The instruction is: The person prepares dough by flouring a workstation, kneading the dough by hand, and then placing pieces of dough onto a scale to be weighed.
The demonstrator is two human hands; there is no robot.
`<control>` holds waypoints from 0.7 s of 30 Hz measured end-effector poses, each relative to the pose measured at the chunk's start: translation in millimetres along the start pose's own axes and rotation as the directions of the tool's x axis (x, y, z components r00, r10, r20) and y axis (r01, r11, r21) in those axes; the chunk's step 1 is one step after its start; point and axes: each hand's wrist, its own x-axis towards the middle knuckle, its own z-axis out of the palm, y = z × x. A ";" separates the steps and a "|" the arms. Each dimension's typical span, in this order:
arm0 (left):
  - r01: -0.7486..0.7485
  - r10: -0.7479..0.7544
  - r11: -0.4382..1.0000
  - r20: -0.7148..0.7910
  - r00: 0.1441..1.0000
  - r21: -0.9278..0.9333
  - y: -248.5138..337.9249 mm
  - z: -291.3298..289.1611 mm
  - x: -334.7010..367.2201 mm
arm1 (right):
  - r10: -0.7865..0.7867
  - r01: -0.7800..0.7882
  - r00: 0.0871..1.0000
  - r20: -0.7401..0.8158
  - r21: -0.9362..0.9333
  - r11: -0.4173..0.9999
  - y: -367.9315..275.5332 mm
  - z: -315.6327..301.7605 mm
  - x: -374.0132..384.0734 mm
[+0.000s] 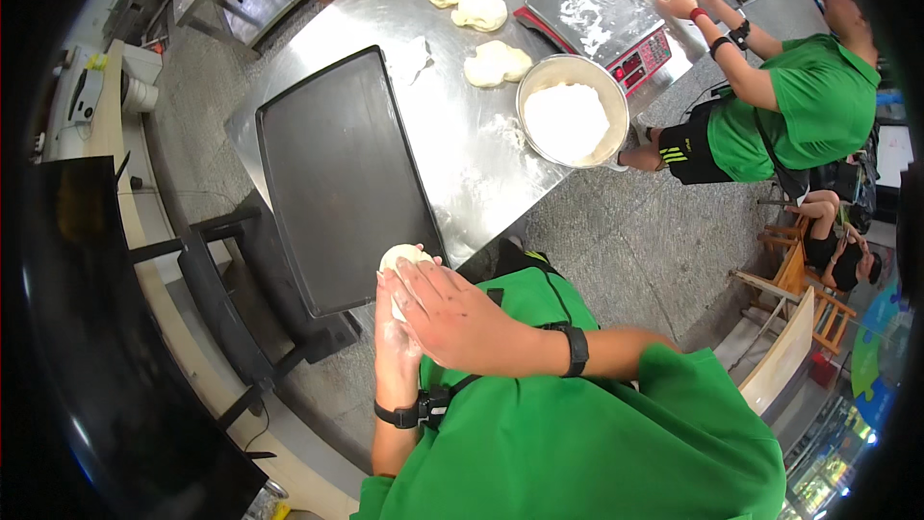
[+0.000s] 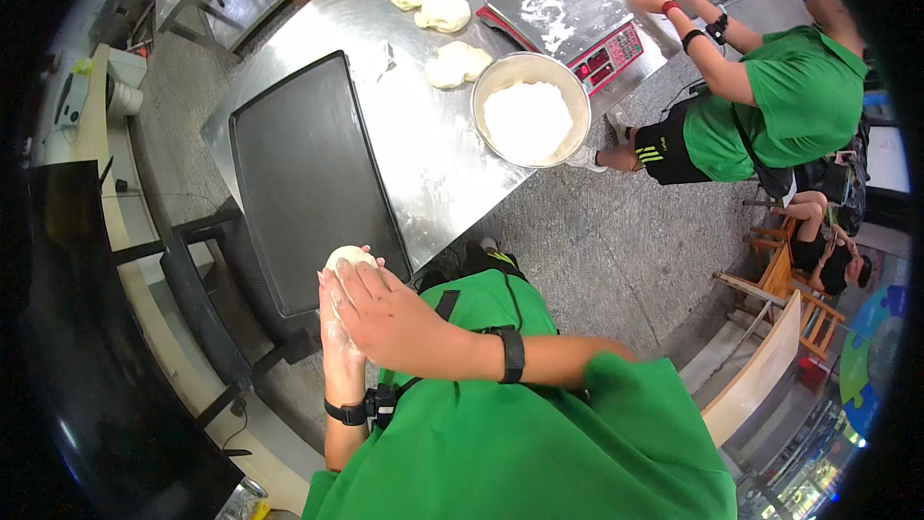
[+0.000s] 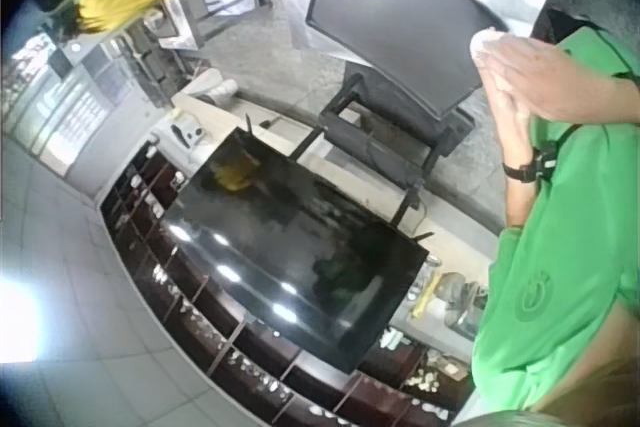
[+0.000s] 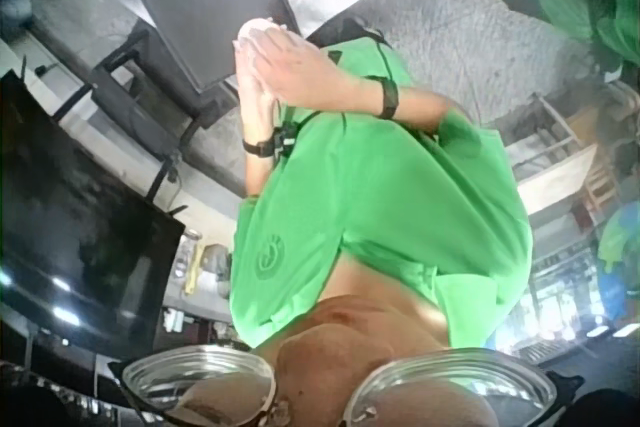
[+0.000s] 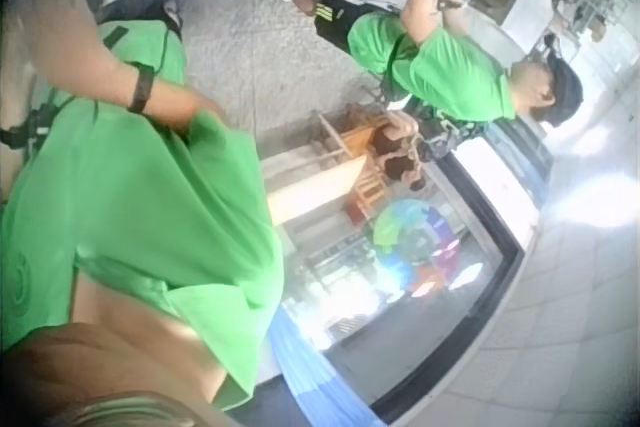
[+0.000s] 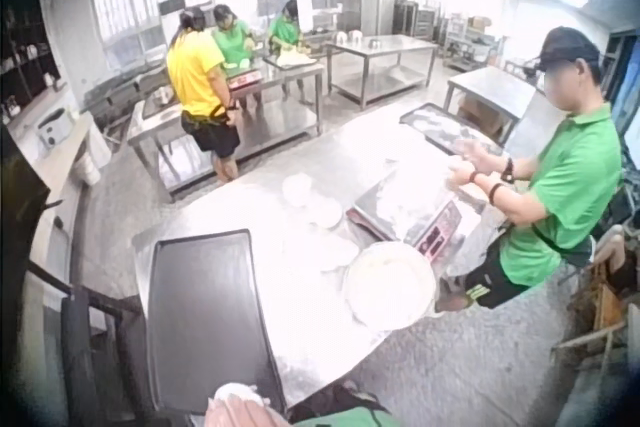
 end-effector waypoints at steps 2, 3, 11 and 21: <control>0.022 -0.027 0.999 -0.118 0.993 -0.046 -5.9 -13.8 4.9 | 0.018 -0.016 1.000 0.021 -0.058 0.998 3.5 4.3 -4.9; 0.025 -0.032 0.998 -0.141 0.989 -0.054 -10.1 -24.0 5.7 | 0.021 -0.019 0.999 0.038 -0.039 0.999 5.7 8.2 -8.9; 0.121 -0.081 0.987 -0.327 0.941 0.101 -41.2 -87.5 13.8 | 0.261 -0.361 0.909 0.324 0.298 0.884 87.6 28.1 -28.0; 0.269 -0.256 0.963 -0.432 0.865 -0.031 -64.6 -167.4 -24.1 | 0.468 -0.403 0.832 0.296 -0.256 0.879 236.5 132.2 -55.8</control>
